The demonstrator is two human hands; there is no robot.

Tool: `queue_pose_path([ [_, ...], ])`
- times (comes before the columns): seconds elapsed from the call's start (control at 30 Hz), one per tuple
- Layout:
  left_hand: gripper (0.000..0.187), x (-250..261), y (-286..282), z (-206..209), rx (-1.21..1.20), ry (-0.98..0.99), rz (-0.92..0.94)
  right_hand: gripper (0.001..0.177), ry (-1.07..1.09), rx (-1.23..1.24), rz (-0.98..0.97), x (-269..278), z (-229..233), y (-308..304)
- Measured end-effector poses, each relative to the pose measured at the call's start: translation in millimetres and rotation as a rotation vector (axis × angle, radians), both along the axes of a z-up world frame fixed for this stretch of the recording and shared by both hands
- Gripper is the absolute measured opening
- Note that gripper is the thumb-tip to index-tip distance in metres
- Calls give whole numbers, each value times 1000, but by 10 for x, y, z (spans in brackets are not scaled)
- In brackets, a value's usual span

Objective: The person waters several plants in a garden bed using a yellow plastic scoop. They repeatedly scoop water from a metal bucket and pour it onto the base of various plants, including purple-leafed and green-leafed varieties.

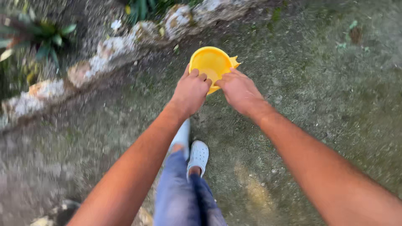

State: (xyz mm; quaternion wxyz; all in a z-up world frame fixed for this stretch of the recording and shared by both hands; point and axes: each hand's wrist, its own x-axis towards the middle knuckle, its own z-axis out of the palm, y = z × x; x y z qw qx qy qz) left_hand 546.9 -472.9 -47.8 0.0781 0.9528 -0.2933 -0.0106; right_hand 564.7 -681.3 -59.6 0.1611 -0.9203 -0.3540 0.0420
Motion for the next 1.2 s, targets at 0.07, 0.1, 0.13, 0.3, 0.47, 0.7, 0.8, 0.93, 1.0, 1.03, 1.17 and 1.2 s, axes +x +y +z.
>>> queue_pose_path([
  [0.07,16,248,-221,-17,-25,-9,-44,22,79,-67,-20,164,64,-200],
  [0.1,17,392,-316,-16,-31,-6,-65,21,117,-100,-28,269,95,-302],
  [0.13,17,509,-412,-16,-40,7,-84,20,111,-101,-50,377,121,-402],
  [0.3,15,1404,-917,-118,6,56,-144,19,141,-63,-233,1130,112,-948],
  [0.47,9,2319,-1410,-259,85,13,-234,19,232,-58,-335,1931,37,-1419],
  [0.7,11,3110,-1897,42,26,-48,-217,31,108,64,-286,2620,164,-1840],
  [0.8,14,3074,-1972,247,26,11,-197,29,151,-31,-230,2775,280,-1974],
  [0.93,13,3170,-2223,383,97,47,-163,34,214,-11,-176,2942,305,-2164],
  [1.0,13,3147,-2302,420,83,23,-129,37,231,10,-138,3039,247,-2290],
  [1.03,13,3121,-2376,411,76,9,-111,35,222,17,-103,3017,210,-2387],
  [1.17,15,3081,-2639,369,64,20,25,34,110,73,35,3180,87,-2601],
  [1.2,16,3050,-2727,350,41,46,65,37,98,65,68,3163,46,-2742],
])
